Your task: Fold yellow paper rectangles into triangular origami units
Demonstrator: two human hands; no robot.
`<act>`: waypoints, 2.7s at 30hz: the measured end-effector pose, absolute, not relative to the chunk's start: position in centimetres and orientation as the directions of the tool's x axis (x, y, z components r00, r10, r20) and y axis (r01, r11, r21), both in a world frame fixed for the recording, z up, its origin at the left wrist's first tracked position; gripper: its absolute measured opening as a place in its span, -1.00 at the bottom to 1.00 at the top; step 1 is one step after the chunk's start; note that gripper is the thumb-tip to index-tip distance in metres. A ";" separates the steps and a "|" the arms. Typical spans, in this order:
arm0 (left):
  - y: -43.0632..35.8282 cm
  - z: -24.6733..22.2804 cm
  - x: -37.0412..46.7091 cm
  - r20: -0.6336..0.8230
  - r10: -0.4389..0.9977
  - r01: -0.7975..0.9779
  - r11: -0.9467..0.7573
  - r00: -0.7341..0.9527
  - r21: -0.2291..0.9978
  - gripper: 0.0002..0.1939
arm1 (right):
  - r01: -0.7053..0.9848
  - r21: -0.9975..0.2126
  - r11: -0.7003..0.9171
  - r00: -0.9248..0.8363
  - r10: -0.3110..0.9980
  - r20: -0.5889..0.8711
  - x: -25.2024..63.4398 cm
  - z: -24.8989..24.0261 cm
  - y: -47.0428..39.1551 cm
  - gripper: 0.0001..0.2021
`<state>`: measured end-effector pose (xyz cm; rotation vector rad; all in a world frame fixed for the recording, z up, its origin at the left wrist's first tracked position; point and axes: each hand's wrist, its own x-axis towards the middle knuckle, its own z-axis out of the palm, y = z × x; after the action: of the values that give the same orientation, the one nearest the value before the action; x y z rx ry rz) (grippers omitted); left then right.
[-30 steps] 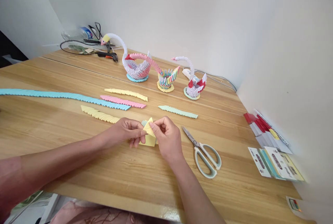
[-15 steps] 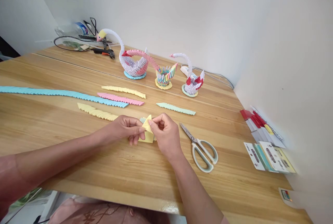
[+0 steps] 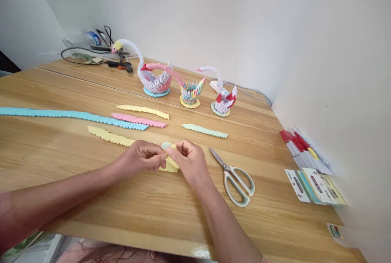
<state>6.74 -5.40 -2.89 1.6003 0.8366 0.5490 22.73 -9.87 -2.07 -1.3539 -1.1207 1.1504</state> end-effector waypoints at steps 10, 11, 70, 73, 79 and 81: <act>-4.5 -2.0 6.6 -0.056 0.855 0.084 0.015 0.515 0.996 -0.70 | -0.119 -0.992 0.034 0.248 0.969 0.003 24.5 -2.1 -9.7 -0.69; -4.5 -2.0 6.6 -0.045 0.863 0.071 0.011 0.504 0.997 -0.71 | -0.081 -0.997 -0.006 0.194 0.981 -0.022 24.1 -2.1 -9.9 -0.68; -4.2 -1.6 6.3 -0.207 0.705 0.038 0.248 0.678 0.968 -0.69 | 0.063 -0.994 -0.085 0.058 0.995 -0.081 23.1 -2.1 -10.1 -0.79; -4.3 -1.7 6.4 -0.184 0.731 0.068 0.185 0.658 0.980 -0.70 | 0.222 -0.974 -0.041 0.093 0.995 -0.020 22.8 -1.9 -10.1 -0.80; -4.0 -1.4 6.2 -0.201 0.716 0.056 0.221 0.669 0.974 -0.69 | 0.484 -0.868 0.108 0.084 0.982 0.169 23.2 -1.7 -10.5 -0.84; -3.9 -1.3 6.0 -0.227 0.683 0.012 0.305 0.694 0.952 -0.69 | 0.530 -0.828 0.185 0.076 0.962 0.263 23.7 -1.5 -10.6 -0.87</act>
<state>6.02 -3.88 -1.28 1.1940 0.6993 0.4952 23.73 -10.62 -1.53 -1.4643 -1.5753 0.6143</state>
